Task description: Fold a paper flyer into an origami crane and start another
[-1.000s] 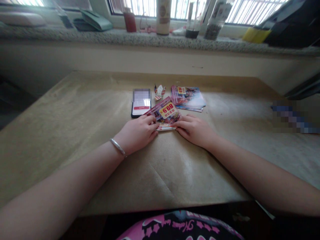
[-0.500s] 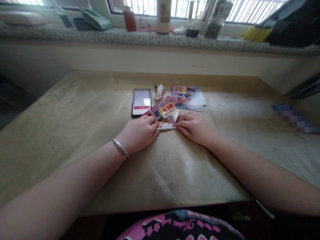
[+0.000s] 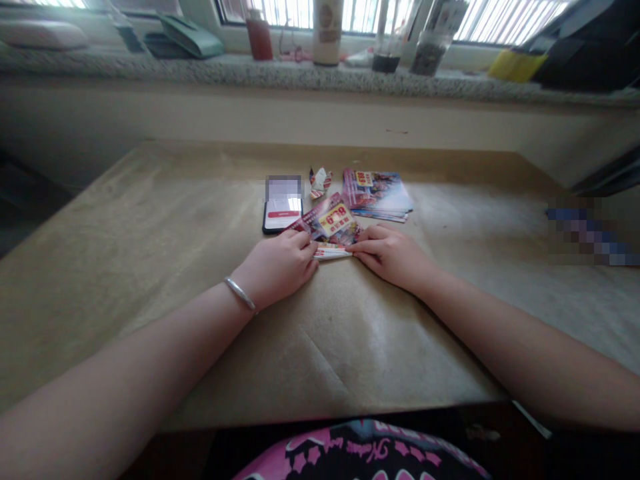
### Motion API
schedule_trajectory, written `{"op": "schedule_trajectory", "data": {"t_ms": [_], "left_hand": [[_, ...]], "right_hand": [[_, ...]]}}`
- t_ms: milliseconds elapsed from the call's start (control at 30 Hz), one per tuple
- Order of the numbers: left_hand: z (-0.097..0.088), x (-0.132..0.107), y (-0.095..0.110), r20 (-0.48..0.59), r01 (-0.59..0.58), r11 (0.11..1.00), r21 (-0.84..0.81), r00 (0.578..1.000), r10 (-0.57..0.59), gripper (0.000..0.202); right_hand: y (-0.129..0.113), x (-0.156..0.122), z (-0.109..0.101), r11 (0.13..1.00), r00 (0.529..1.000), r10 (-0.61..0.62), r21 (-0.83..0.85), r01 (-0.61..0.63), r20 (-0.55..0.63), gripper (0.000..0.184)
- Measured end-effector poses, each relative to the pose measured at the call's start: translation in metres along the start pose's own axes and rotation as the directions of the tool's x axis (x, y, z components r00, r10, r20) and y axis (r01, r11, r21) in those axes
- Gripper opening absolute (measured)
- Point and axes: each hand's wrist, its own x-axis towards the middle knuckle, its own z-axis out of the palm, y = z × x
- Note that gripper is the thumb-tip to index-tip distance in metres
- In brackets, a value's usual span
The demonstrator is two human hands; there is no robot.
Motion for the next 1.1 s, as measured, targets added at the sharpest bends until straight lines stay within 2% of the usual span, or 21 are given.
{"op": "schedule_trajectory", "data": {"t_ms": [333, 733, 933, 1100], "left_hand": [[0.001, 0.001, 0.001, -0.006, 0.011, 1.0, 0.002, 1.0, -0.011, 0.034], [0.003, 0.001, 0.0, 0.014, 0.024, 1.0, -0.003, 1.0, -0.024, 0.035], [-0.003, 0.002, 0.009, 0.07, 0.054, 0.999, -0.011, 0.996, -0.053, 0.035], [-0.003, 0.002, 0.012, 0.071, 0.062, 0.998, -0.033, 0.996, -0.06, 0.036]], "right_hand": [[-0.004, -0.002, -0.005, 0.985, 0.997, -0.032, -0.167, 0.042, 0.064, 0.027], [-0.007, -0.003, -0.007, 0.965, 0.997, -0.025, -0.257, 0.044, 0.076, 0.027], [-0.006, -0.003, -0.008, 0.967, 0.996, -0.027, -0.251, 0.047, 0.081, 0.027], [-0.003, -0.002, -0.008, 0.991, 0.999, -0.006, -0.136, 0.011, 0.039, 0.023]]}}
